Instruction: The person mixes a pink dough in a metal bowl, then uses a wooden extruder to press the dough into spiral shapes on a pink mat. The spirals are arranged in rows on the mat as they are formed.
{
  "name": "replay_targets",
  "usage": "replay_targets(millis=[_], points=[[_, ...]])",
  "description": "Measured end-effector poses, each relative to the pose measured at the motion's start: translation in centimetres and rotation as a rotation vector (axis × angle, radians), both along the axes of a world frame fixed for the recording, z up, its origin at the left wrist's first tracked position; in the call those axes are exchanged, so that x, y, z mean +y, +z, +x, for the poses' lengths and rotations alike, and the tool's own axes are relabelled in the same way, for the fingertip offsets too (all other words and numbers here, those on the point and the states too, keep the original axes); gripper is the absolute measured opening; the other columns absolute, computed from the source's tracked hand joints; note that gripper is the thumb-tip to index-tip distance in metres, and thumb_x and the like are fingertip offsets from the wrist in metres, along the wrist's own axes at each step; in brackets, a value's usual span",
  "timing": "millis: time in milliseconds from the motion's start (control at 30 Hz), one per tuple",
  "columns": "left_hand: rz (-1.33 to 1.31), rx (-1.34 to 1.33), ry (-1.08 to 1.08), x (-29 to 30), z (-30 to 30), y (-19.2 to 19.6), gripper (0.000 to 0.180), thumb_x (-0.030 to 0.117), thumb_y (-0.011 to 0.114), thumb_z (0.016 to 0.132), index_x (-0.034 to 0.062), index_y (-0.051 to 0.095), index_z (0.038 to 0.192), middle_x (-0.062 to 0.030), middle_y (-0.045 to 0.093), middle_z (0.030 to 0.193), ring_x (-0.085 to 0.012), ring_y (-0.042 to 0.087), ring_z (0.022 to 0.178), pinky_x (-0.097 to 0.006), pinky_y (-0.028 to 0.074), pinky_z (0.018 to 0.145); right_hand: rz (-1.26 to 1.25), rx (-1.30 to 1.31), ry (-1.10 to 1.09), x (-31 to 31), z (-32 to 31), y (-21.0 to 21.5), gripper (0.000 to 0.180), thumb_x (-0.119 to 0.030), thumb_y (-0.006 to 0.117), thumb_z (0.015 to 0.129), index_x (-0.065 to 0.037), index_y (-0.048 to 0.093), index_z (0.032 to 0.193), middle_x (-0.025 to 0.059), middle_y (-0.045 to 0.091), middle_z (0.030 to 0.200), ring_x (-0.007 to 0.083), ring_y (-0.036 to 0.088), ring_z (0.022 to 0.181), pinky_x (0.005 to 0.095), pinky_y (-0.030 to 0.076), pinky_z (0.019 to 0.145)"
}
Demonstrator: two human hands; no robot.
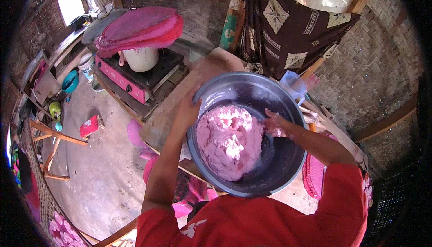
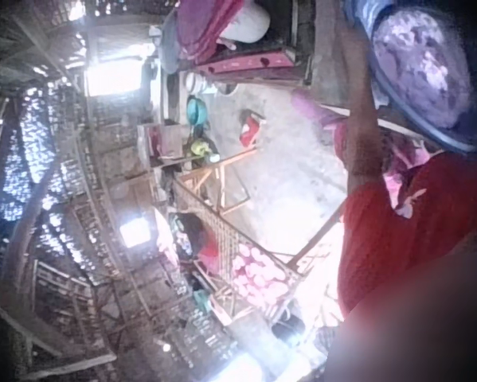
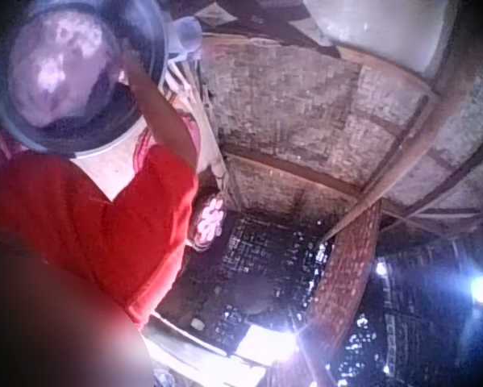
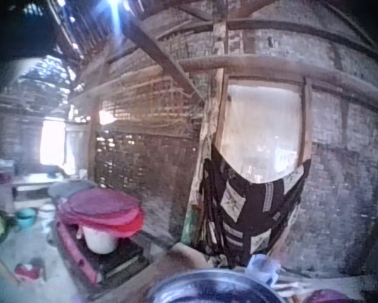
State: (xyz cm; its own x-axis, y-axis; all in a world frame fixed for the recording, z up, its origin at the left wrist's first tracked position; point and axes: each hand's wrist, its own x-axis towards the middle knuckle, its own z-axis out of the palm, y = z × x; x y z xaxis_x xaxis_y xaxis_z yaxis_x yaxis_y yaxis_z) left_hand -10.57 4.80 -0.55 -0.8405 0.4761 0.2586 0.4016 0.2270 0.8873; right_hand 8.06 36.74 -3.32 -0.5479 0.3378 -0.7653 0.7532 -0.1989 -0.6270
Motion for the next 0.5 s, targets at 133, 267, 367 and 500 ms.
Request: replay_targets(millis=[133, 267, 367, 500], points=[[0.022, -0.133, -0.004, 0.1, 0.1, 0.3, 0.048, 0.013, 0.062, 0.087, -0.0010, 0.051, 0.131, -0.0211, 0.058, 0.127, -0.0294, 0.054, 0.121, -0.035, 0.038, 0.103, -0.210, 0.266, -0.013, -0.1, -3.8, -5.2, 0.073, -0.065, 0.052, 0.087, 0.001, 0.055, 0.119, 0.0147, 0.063, 0.116, 0.0242, 0.063, 0.099, 0.0397, 0.052, 0.084], [-0.015, -0.133, 0.015, -0.1, 0.2, 1.2, 0.046, 0.016, 0.062, 0.087, -0.0012, 0.053, 0.129, -0.0210, 0.059, 0.125, -0.0303, 0.055, 0.119, -0.035, 0.040, 0.102, -0.557, 0.419, 0.040, -4.4, -8.8, -6.2, 0.064, -0.059, 0.053, 0.090, -0.002, 0.056, 0.119, 0.0142, 0.066, 0.111, 0.0257, 0.066, 0.090, 0.0378, 0.054, 0.081], [-0.022, -0.076, 0.046, -0.5, 0.3, 1.3, 0.045, 0.018, 0.062, 0.087, -0.0002, 0.054, 0.127, -0.0212, 0.061, 0.122, -0.0308, 0.056, 0.117, -0.036, 0.041, 0.100, -0.289, 0.430, 0.303, -7.7, -8.9, -3.8, 0.062, -0.056, 0.053, 0.092, -0.003, 0.054, 0.123, 0.0153, 0.065, 0.112, 0.0257, 0.065, 0.096, 0.0372, 0.053, 0.087], [-0.046, -0.013, 0.008, -0.6, 0.1, 0.7, 0.045, 0.009, 0.060, 0.084, 0.0000, 0.054, 0.128, -0.0191, 0.062, 0.122, -0.0286, 0.060, 0.113, -0.034, 0.043, 0.098, 0.359, 0.412, 0.781, -11.2, -1.6, 2.2, 0.075, -0.045, 0.059, 0.091, 0.003, 0.032, 0.143, 0.0243, 0.033, 0.147, 0.0309, 0.037, 0.135, 0.0405, 0.035, 0.109]])
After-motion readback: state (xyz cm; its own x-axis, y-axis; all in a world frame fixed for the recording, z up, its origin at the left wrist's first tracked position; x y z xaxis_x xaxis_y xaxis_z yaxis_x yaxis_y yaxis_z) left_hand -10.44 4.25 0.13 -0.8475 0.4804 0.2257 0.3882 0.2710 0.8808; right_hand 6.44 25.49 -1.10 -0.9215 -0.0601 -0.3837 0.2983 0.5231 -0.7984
